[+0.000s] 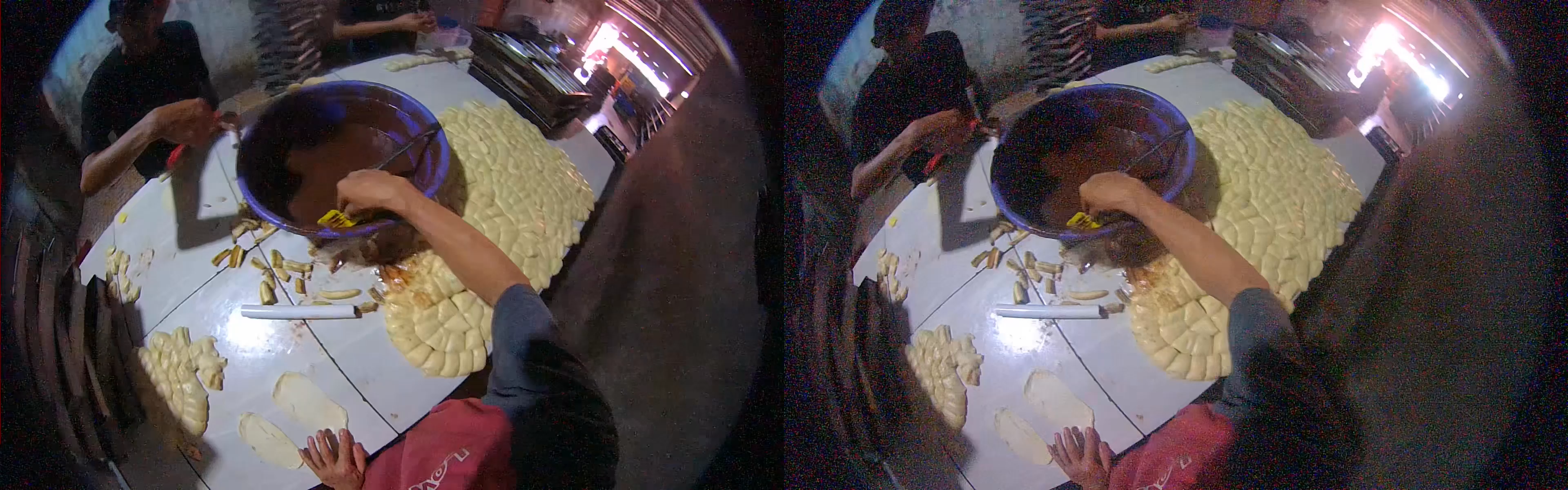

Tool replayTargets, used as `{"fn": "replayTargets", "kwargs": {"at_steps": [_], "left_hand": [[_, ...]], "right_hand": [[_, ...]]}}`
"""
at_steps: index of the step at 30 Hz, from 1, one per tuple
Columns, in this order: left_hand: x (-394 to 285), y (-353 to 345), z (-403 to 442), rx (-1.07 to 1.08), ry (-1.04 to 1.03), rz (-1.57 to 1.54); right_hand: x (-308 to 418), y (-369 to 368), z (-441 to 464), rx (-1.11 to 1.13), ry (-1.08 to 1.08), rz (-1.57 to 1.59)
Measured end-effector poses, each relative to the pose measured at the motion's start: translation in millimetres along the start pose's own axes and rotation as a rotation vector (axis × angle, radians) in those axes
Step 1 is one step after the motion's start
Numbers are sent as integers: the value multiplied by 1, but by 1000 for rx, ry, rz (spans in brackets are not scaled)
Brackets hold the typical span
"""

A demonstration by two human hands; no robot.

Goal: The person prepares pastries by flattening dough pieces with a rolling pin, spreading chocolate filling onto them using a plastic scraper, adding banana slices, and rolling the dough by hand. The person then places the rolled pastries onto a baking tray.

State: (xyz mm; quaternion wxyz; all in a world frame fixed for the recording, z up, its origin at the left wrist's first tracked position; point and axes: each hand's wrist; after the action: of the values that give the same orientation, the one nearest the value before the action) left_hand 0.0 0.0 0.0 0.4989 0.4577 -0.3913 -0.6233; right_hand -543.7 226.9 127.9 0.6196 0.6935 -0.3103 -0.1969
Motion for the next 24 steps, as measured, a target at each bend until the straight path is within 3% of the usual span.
{"fn": "replayTargets", "kwargs": {"at_steps": [2,3,7,8,11,12,13,14,18,24], "left_hand": [[-28,9,-5,10,49,-100],[29,3,34,-66,13,-28],[0,10,21,-42,60,-108],[1,9,20,-42,67,-112],[-3,21,26,-7,84,-94],[-2,19,23,49,118,-106],[0,14,18,108,155,-117],[5,0,12,-35,108,-74],[1,12,18,24,147,-158],[3,11,19,-21,109,-78]], "right_hand": [[-8,8,-27,72,53,121],[2,32,19,-29,94,147],[-10,29,-10,71,25,397],[-34,5,0,33,105,485],[-41,8,-4,104,6,650],[-17,35,-21,211,-180,764],[-23,28,-14,217,-205,745],[-32,26,-13,214,-163,737],[-29,26,-14,155,-111,707],[0,51,-27,225,-251,844]]}}
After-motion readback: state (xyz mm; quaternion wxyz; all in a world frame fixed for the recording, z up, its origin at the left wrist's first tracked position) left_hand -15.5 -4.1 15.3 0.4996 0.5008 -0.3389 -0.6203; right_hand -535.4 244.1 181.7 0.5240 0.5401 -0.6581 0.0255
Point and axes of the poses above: each hand's wrist, its own z-axis towards the middle knuckle, its own y-axis out of the back of the hand, x = y × z, and after that the axes turned 3 degrees about -z, right-handed
